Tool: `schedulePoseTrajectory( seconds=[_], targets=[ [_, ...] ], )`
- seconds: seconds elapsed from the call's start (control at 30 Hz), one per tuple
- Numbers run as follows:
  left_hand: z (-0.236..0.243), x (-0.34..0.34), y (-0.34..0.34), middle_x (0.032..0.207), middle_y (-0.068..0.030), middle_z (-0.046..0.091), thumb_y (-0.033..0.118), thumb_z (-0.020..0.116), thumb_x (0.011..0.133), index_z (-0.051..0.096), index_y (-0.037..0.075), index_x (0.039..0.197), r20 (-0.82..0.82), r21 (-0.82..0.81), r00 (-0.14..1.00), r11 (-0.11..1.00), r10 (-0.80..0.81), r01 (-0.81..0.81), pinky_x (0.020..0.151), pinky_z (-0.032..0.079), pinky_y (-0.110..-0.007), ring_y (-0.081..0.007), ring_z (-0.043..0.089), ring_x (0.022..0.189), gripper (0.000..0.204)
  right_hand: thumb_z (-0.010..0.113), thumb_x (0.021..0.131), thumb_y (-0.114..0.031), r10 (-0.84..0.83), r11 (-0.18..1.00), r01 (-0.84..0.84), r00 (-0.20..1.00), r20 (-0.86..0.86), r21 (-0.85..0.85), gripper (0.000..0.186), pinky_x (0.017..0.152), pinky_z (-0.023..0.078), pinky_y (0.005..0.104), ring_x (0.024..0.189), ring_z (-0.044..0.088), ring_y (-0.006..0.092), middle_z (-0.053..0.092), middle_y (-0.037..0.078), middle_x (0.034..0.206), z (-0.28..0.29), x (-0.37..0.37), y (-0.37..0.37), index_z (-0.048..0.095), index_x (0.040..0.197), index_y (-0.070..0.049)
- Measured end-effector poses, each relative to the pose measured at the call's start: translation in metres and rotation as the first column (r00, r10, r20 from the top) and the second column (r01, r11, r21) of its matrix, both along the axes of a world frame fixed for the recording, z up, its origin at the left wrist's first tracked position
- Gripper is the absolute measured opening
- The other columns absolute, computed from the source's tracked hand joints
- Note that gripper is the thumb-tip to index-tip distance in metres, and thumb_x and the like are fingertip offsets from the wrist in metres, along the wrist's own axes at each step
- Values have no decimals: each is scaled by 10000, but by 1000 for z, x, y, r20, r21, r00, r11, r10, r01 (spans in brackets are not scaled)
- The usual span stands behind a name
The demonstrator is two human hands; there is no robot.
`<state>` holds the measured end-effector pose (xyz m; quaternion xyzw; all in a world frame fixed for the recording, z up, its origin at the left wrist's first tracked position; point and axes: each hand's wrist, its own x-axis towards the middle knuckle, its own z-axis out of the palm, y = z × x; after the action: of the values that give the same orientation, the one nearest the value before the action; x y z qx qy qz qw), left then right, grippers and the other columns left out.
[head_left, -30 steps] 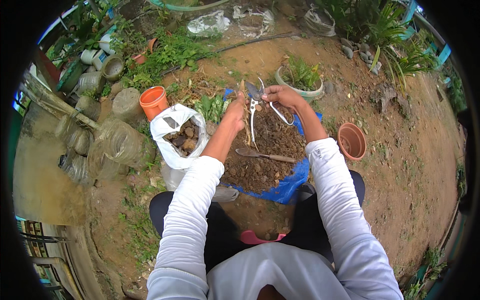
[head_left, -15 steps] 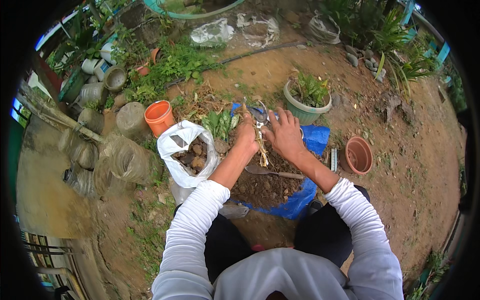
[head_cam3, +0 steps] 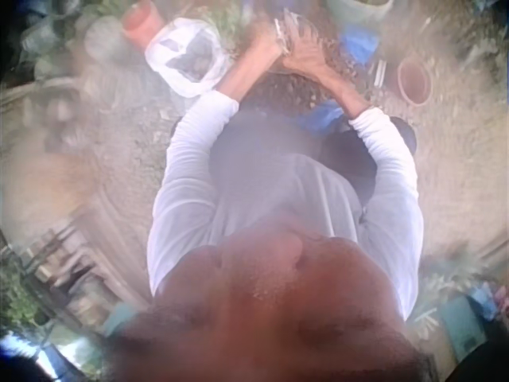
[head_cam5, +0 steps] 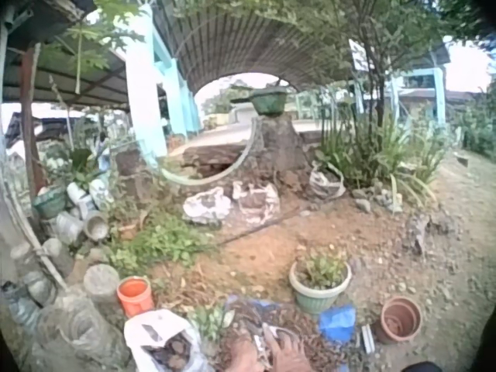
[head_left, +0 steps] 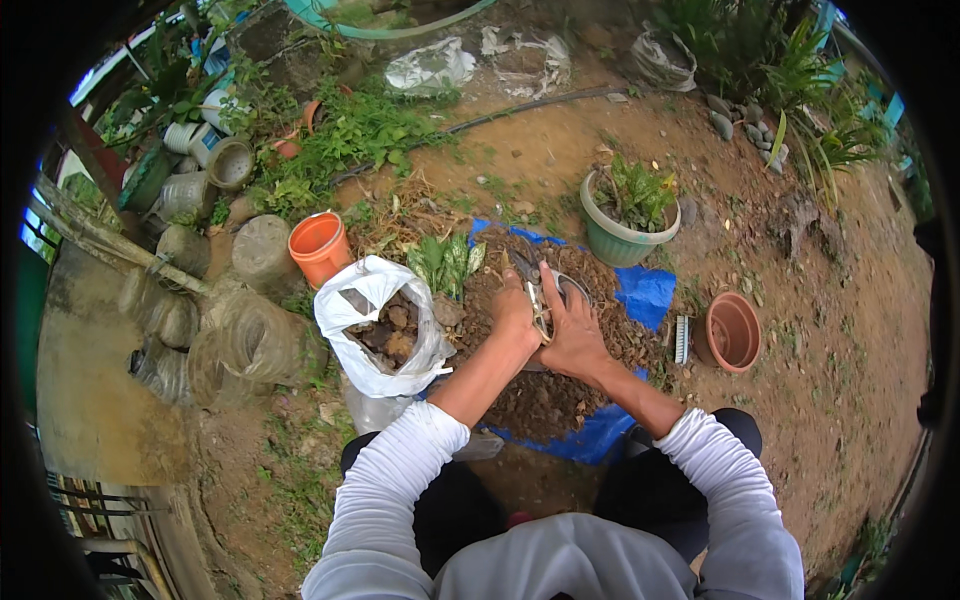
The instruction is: The person sits on the ground and uses shears to cut fibrous plant material over a blue tarp. They then scoop soil into a terracotta pot and place the cut plant material inside.
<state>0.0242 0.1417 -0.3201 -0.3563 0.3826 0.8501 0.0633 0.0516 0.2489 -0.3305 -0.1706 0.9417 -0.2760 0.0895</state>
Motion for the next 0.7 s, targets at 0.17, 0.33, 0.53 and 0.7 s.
schedulePoseTrajectory(
  seconds=[0.17,0.33,0.53,0.7],
  targets=[
    [-3,2,-18,887,-88,587,346,373,1022,528,72,996,-40,0,998,998,-57,57,657,524,-409,-222,576,711,316,760,605,-256,130,935,-3,933,335,-356,1199,1013,370,446,1311,335,417,234,317,1455,18,-17,12,-3,1518,-109],
    [-7,1,-45,870,-72,534,317,375,1024,482,76,948,-175,56,982,996,-64,75,774,524,-468,-221,572,808,274,710,685,-182,177,832,216,770,613,-511,1100,1022,357,377,1246,436,292,255,218,1489,16,-32,29,-3,1506,-18],
    [-20,6,-96,733,-9,437,332,436,1008,446,109,992,-193,25,972,990,-133,141,500,325,-252,-112,347,574,224,619,690,-72,233,672,486,576,783,-558,921,594,412,316,718,506,147,515,65,849,16,-19,43,157,1483,13],
    [-11,12,-90,723,7,433,312,475,999,432,159,984,-202,-98,916,937,-347,334,477,325,-235,-100,363,566,159,633,669,-105,58,908,213,790,611,-361,673,670,420,342,747,509,195,528,70,819,12,-24,48,469,1313,3]
  ],
)
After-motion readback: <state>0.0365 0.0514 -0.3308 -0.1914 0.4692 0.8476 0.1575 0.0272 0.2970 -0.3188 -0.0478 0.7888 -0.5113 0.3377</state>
